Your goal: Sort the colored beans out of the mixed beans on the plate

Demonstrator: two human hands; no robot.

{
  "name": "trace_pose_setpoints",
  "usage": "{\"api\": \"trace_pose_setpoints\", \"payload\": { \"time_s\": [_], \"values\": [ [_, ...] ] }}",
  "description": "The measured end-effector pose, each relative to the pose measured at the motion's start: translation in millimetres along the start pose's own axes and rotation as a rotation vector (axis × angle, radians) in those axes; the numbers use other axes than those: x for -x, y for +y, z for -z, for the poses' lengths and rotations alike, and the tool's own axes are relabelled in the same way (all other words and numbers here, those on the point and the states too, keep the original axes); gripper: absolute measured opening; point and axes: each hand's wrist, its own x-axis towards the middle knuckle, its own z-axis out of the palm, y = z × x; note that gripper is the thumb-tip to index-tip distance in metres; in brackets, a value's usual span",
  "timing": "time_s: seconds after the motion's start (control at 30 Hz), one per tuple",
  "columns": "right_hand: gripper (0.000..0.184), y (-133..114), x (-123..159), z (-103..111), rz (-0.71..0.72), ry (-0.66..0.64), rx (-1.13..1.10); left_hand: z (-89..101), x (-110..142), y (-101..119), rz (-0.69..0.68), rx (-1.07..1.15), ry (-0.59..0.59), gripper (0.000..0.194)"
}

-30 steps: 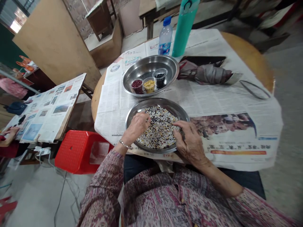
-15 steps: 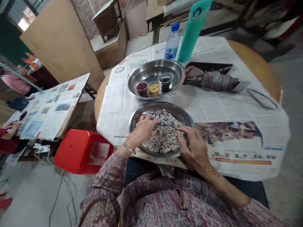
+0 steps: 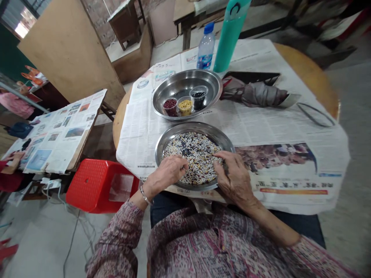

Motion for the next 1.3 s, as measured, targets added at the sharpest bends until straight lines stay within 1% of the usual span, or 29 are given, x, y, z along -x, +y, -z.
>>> {"api": "trace_pose_setpoints", "payload": {
  "time_s": [0.03,0.1,0.17,0.23,0.27,0.33,0.4,0.5,0.57,0.67,0.7,0.77,0.83,0.87,0.9,0.97,1.0,1.03,1.07,1.1,1.13,1.23,1.3],
  "values": [
    [0.023,0,0,0,0.000,0.000,0.001,1.4,7,1,0.010,-0.015,-0.019,0.016],
    [0.024,-1,0,1,-0.001,0.001,0.002,4.6,17,3,0.061,-0.043,-0.004,0.015],
    [0.025,-1,0,0,0.001,0.001,0.008,7.6,22,4,0.158,-0.082,0.042,0.015],
    [0.024,0,1,0,0.006,-0.001,0.016,8.6,24,4,0.253,-0.117,0.062,0.016],
    [0.024,1,1,0,0.006,0.000,0.018,8.0,23,3,0.280,-0.126,0.060,0.019],
    [0.025,1,1,-1,0.003,0.003,0.018,3.6,20,1,0.288,-0.108,0.057,0.029],
    [0.024,2,1,-1,0.008,0.002,0.018,-3.9,12,-5,0.262,-0.062,0.087,0.034],
    [0.024,2,1,0,0.026,-0.003,0.023,-15.4,-8,-18,0.203,-0.011,0.167,0.030],
    [0.024,2,0,0,0.029,0.003,0.022,-19.6,-25,-26,0.139,-0.026,0.215,0.031],
    [0.024,0,0,1,0.019,0.005,0.019,-18.6,-50,-32,-0.006,-0.013,0.256,0.036],
    [0.024,0,0,1,0.016,0.006,0.019,-16.9,-56,-32,-0.058,0.001,0.275,0.039],
    [0.024,0,0,0,0.016,0.008,0.018,-13.4,-63,-29,-0.109,0.009,0.340,0.040],
    [0.024,-1,0,0,0.021,0.009,0.017,-11.9,-63,-23,-0.121,-0.025,0.375,0.034],
    [0.023,-1,0,0,0.025,0.008,0.017,-12.6,-61,-19,-0.133,-0.054,0.353,0.030],
    [0.023,-1,0,0,0.027,0.007,0.019,-14.2,-58,-15,-0.152,-0.087,0.309,0.030],
    [0.024,-1,0,0,0.026,0.011,0.023,-19.9,-52,-7,-0.194,-0.145,0.201,0.045],
    [0.024,-1,0,0,0.022,0.015,0.021,-23.2,-50,-4,-0.213,-0.165,0.155,0.048],
    [0.025,-1,0,0,0.014,0.017,0.018,-26.1,-48,-2,-0.228,-0.179,0.121,0.045],
    [0.025,-1,1,0,0.006,0.018,0.011,-28.3,-47,0,-0.230,-0.190,0.103,0.036],
    [0.026,0,1,0,-0.002,0.018,0.003,-29.6,-46,0,-0.220,-0.198,0.098,0.025],
    [0.026,0,1,0,-0.010,0.016,-0.005,-29.7,-45,-1,-0.199,-0.202,0.104,0.019],
    [0.027,0,2,-1,-0.032,0.016,-0.020,-24.6,-40,-4,-0.124,-0.192,0.181,0.027],
    [0.028,0,2,-1,-0.048,0.024,-0.025,-20.5,-33,-4,-0.164,-0.195,0.213,0.025]
  ]
}}
